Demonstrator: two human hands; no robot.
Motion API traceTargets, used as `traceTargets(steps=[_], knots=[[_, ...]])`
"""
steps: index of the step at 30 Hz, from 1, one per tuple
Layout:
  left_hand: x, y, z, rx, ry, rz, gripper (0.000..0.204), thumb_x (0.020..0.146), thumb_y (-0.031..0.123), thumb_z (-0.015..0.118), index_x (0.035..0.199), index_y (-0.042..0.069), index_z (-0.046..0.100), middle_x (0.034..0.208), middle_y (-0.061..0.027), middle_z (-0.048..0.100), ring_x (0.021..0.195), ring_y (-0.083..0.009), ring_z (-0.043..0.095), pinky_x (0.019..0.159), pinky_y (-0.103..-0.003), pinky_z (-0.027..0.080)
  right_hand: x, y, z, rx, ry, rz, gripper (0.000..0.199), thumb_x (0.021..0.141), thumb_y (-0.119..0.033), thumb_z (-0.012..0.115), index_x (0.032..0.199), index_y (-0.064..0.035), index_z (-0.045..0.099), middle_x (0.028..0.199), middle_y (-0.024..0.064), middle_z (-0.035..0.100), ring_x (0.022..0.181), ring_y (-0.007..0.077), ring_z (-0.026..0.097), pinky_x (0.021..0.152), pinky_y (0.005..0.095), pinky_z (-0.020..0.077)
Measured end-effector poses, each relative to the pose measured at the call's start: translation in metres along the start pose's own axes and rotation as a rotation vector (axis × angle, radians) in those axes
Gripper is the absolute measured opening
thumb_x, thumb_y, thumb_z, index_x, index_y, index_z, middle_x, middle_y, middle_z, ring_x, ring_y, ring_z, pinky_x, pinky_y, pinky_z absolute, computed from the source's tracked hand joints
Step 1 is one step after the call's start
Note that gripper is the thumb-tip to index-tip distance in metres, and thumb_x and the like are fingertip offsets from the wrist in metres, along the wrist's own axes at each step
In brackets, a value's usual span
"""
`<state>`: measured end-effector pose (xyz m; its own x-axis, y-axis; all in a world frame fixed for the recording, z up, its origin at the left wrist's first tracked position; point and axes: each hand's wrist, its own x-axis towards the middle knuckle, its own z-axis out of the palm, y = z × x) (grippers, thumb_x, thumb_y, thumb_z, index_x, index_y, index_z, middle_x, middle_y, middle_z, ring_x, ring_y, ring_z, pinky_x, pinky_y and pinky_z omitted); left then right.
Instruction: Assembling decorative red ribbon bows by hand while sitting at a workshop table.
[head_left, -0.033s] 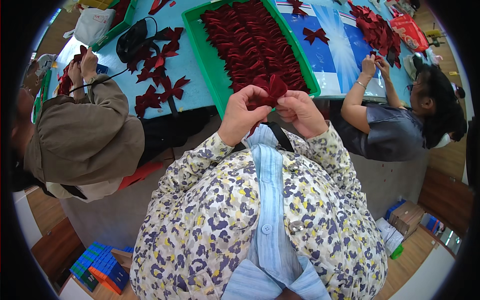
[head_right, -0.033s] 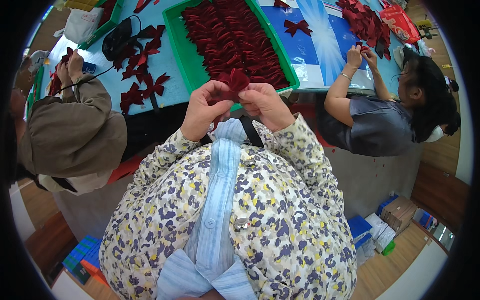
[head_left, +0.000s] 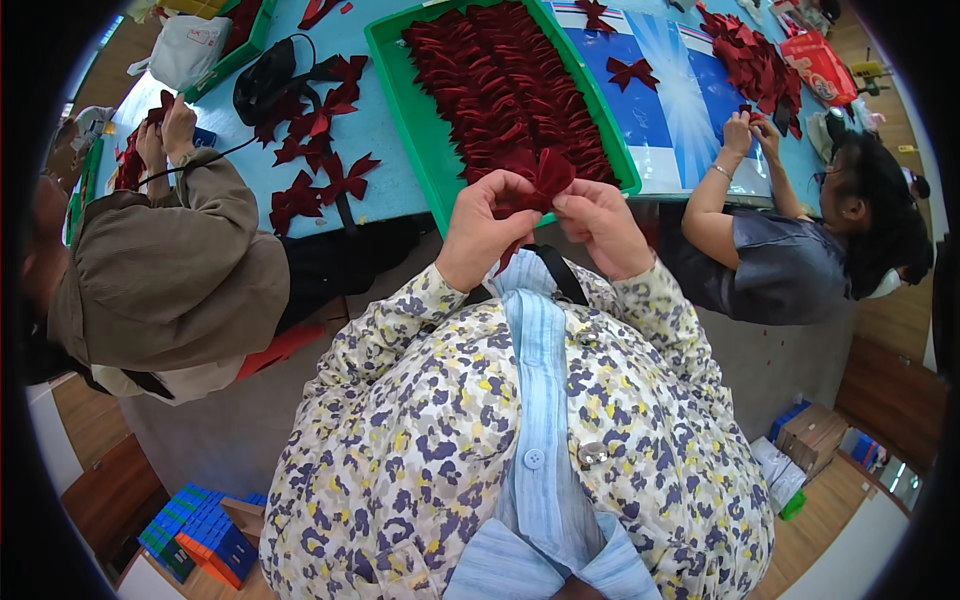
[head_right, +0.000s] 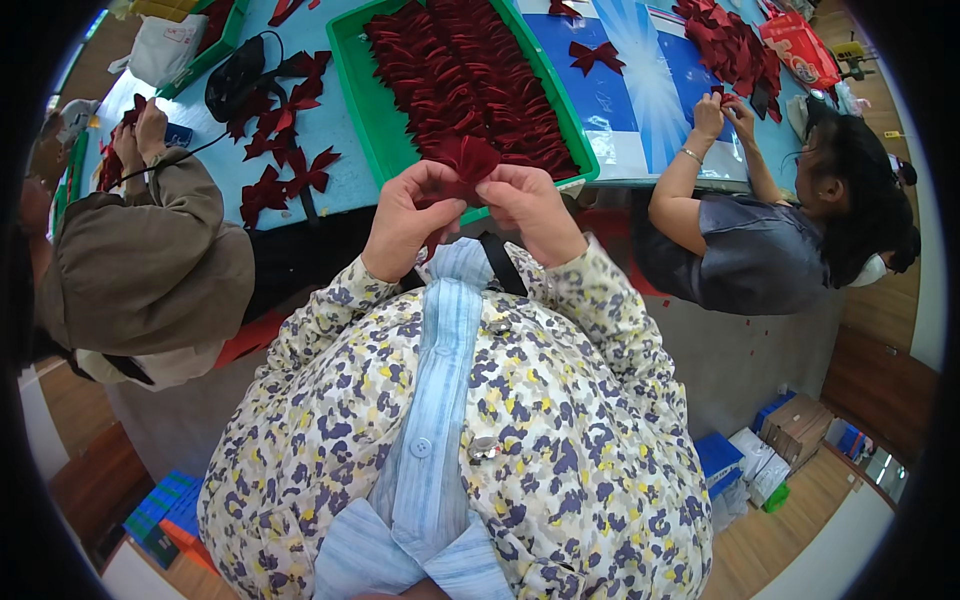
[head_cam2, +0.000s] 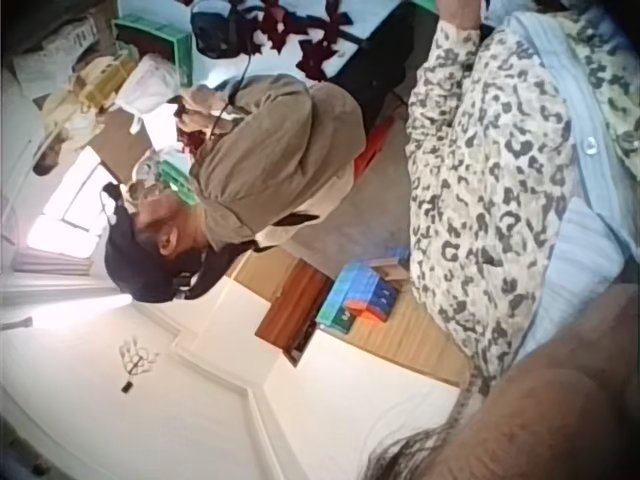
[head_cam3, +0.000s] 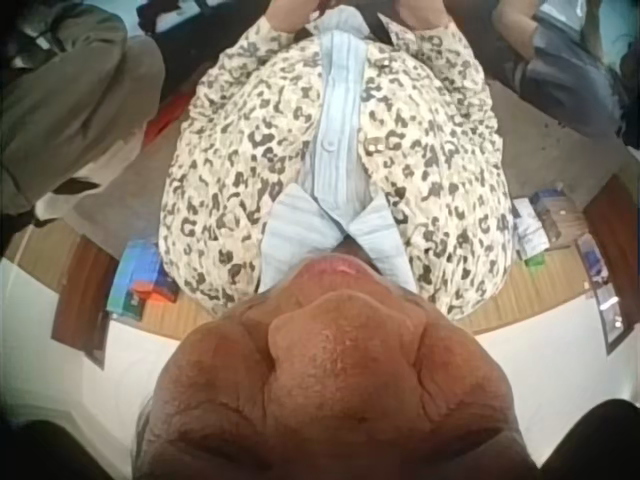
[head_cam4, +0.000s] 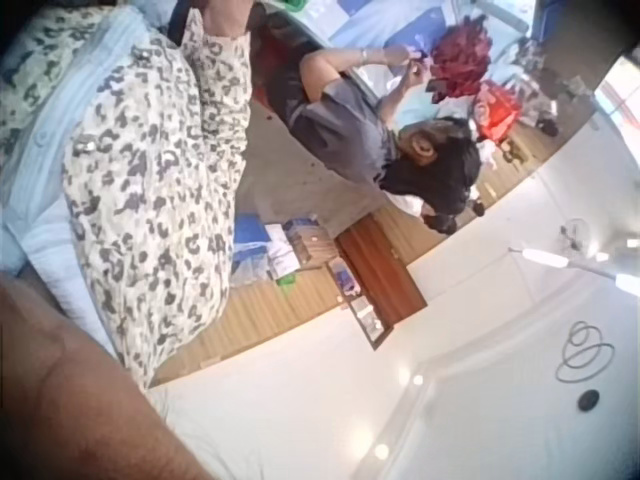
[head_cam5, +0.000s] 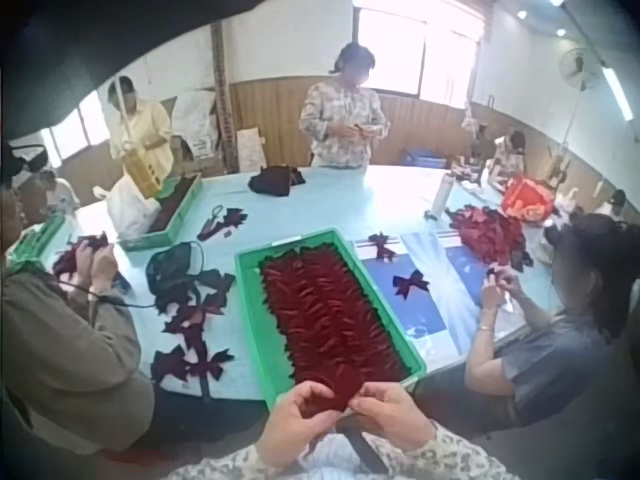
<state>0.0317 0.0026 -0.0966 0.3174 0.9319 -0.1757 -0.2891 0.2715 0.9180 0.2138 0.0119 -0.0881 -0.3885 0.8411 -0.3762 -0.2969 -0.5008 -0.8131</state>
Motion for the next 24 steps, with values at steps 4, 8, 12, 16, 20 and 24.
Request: traceTargets(steps=[4, 8, 12, 16, 20, 24], knots=[[-0.003, 0.003, -0.004, -0.002, 0.049, -0.058, 0.025, 0.078, 0.001, 0.064, 0.100, 0.000, 0.053, 0.081, -0.0053, 0.060, 0.059, -0.0074, 0.056, 0.049, -0.019, 0.043, -0.009, 0.011, 0.022, -0.677, 0.416, -0.621, 0.006, 0.081, -0.002, 0.061, 0.086, 0.0010, 0.060, 0.068, -0.0034, 0.051, 0.060, 0.0025, 0.048, 0.050, 0.0166, 0.0357], [-0.003, 0.005, -0.005, -0.012, 0.057, -0.022, 0.026, 0.078, 0.001, 0.064, 0.100, -0.001, 0.053, 0.083, -0.0063, 0.061, 0.061, -0.0082, 0.058, 0.050, -0.019, 0.045, -0.012, -0.001, 0.038, -0.872, 0.316, -0.789, 0.010, 0.076, 0.002, 0.065, 0.085, 0.0004, 0.062, 0.073, 0.0031, 0.055, 0.060, 0.0082, 0.055, 0.051, 0.0210, 0.0439], [-0.004, 0.007, -0.007, -0.010, 0.045, -0.015, 0.027, 0.076, 0.001, 0.064, 0.100, -0.004, 0.051, 0.090, -0.0091, 0.058, 0.061, -0.0092, 0.059, 0.052, -0.021, 0.048, -0.008, 0.003, 0.039, -0.992, 0.332, -0.797, 0.011, 0.075, 0.002, 0.066, 0.085, -0.0002, 0.063, 0.073, 0.0062, 0.057, 0.060, 0.0131, 0.060, 0.052, 0.0237, 0.0472], [-0.006, 0.006, -0.007, 0.035, 0.040, 0.003, 0.026, 0.076, 0.001, 0.063, 0.099, -0.004, 0.052, 0.089, -0.0079, 0.058, 0.061, -0.0093, 0.059, 0.054, -0.021, 0.048, -0.005, 0.007, 0.038, -1.057, 0.346, -0.882, 0.011, 0.073, 0.001, 0.067, 0.083, -0.0009, 0.063, 0.073, 0.0066, 0.058, 0.060, 0.0169, 0.061, 0.051, 0.0263, 0.0479], [-0.006, 0.005, -0.006, 0.091, 0.029, 0.063, 0.023, 0.075, -0.001, 0.062, 0.096, -0.003, 0.053, 0.088, -0.0064, 0.059, 0.061, -0.0092, 0.059, 0.054, -0.021, 0.048, -0.002, 0.010, 0.032, -1.177, 0.343, -0.904, 0.009, 0.073, -0.001, 0.067, 0.080, -0.0018, 0.061, 0.072, 0.0064, 0.059, 0.057, 0.0184, 0.061, 0.049, 0.0283, 0.0463], [-0.004, -0.001, -0.007, 0.077, 0.020, 0.093, 0.022, 0.075, -0.002, 0.061, 0.096, -0.002, 0.054, 0.088, -0.0066, 0.059, 0.062, -0.0089, 0.059, 0.055, -0.021, 0.050, -0.001, 0.010, 0.030, -1.265, 0.328, -0.895, 0.009, 0.073, -0.002, 0.066, 0.079, -0.0016, 0.059, 0.070, 0.0059, 0.057, 0.057, 0.0159, 0.060, 0.048, 0.0280, 0.0448]])
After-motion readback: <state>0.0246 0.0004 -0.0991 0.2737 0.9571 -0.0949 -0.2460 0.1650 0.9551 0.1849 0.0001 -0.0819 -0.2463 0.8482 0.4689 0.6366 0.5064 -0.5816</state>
